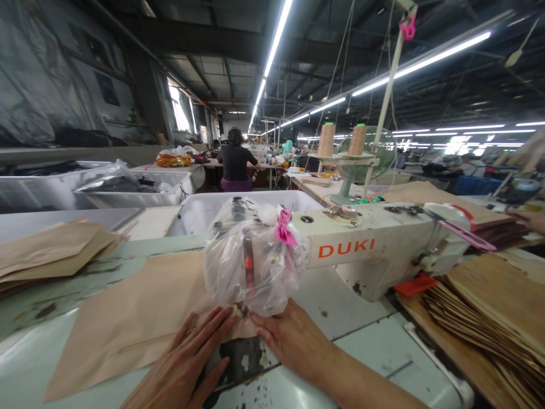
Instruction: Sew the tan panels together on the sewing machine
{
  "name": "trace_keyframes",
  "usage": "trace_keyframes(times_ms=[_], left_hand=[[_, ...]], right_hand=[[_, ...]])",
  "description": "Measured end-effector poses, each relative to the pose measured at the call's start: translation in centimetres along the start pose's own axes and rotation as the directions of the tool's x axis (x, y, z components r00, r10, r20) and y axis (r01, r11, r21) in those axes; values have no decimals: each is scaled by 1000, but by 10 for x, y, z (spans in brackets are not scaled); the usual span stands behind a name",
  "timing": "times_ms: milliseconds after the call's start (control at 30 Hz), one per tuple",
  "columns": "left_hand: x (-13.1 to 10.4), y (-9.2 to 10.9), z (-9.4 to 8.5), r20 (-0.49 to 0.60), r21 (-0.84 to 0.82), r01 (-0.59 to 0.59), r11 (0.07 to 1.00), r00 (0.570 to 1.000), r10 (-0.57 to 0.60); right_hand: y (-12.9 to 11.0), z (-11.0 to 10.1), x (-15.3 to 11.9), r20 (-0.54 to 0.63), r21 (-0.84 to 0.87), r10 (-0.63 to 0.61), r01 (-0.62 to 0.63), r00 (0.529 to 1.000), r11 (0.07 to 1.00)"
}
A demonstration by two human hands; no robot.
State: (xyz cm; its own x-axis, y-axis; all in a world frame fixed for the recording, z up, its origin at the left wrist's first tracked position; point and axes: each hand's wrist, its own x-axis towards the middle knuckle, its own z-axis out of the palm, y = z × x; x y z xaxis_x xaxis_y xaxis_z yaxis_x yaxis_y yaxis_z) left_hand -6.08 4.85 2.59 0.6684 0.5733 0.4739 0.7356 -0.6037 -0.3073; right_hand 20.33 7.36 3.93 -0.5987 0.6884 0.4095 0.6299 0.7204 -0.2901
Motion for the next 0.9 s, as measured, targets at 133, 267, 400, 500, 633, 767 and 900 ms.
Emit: trace_keyframes(times_ms=[133, 267, 400, 500, 633, 767, 900], left_hand=[[-1, -1, 1, -5, 10, -4, 1000, 1000, 4], [2, 2, 1, -43, 15, -1, 1000, 999, 2], [2, 4, 3, -25, 5, 19, 1000, 1000, -19], [1, 6, 0, 81, -42, 59, 997, 995, -55], [4, 9, -11, 238, -125, 135, 983, 966, -103], [7, 12, -18, 344, -181, 212, 960, 929, -140], [7, 19, -18, 386, -205, 322, 924, 894, -226]], right_hand=[[2, 0, 1, 2, 1, 10, -10, 1000, 1000], [3, -2, 4, 29, 8, 32, -32, 999, 999], [4, -1, 5, 21, 10, 28, -29, 999, 1000], [4, 0, 4, -20, 2, 22, -22, 1000, 1000], [5, 2, 3, -48, -9, 14, -14, 999, 1000], [6, 3, 3, -60, -32, -31, 29, 998, 999], [5, 2, 3, -72, -50, -20, 16, 997, 999]])
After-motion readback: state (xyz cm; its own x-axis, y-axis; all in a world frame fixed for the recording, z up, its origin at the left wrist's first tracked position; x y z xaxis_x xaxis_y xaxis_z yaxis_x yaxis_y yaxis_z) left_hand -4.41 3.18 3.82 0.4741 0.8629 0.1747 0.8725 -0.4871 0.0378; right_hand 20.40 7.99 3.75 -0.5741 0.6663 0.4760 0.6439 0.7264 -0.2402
